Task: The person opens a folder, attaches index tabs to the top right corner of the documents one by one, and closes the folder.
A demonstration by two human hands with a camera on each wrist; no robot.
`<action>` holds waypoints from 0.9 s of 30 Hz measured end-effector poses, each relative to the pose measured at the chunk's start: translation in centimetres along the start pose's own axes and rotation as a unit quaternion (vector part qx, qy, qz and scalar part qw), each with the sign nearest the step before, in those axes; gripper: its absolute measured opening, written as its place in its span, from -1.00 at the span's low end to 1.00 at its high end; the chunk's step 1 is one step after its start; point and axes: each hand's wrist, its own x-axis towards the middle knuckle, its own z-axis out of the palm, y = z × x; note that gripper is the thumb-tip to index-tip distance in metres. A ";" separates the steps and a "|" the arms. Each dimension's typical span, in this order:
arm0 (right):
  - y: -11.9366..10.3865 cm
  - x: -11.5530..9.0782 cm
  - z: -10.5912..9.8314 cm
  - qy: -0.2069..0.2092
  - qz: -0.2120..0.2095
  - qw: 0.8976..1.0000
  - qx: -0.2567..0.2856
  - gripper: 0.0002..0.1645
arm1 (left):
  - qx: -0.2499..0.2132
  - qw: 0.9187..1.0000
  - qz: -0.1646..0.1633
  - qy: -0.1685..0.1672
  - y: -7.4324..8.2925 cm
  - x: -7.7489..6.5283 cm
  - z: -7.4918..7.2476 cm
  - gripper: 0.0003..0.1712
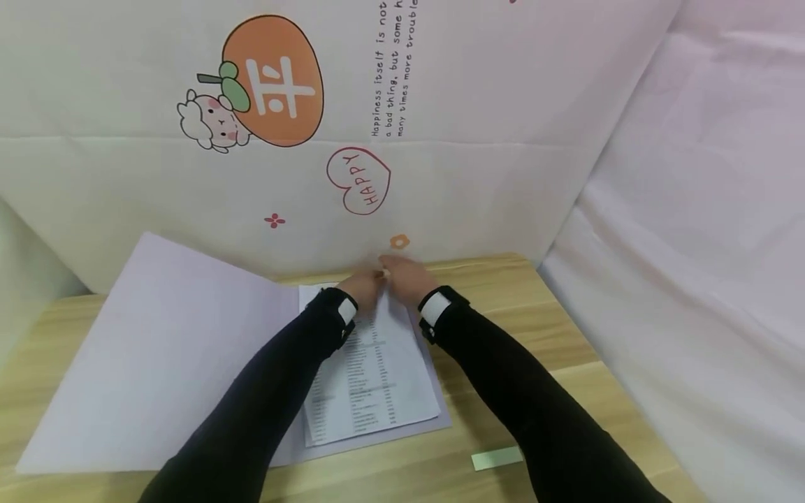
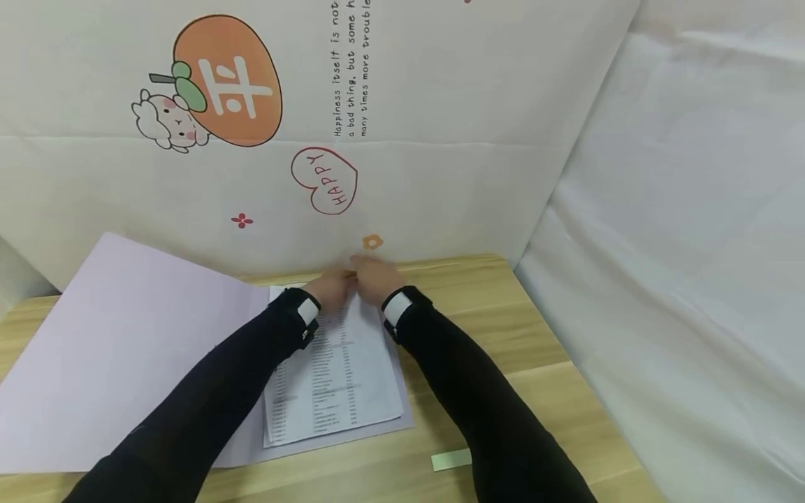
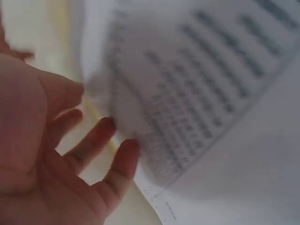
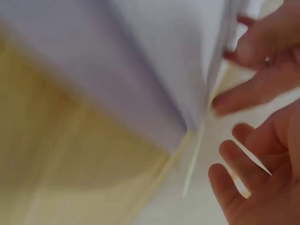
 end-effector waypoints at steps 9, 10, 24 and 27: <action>0.3 0.4 2.8 -0.017 -0.038 0.999 -0.031 -0.34 | 0.074 0.996 -0.041 -0.023 0.2 0.9 1.9 -0.50; 0.6 0.4 2.7 -0.021 -0.032 0.999 -0.031 -0.30 | 0.069 0.996 -0.046 -0.028 0.5 0.7 1.6 -0.47; 6.5 -1.3 0.1 -0.081 0.048 0.993 -0.071 -0.69 | 0.052 0.992 -0.092 -0.070 1.9 -0.4 0.5 -0.03; 6.3 -2.0 -0.3 -0.092 0.047 0.991 -0.082 -0.71 | 0.048 0.993 -0.087 -0.066 2.2 -0.9 0.3 -0.03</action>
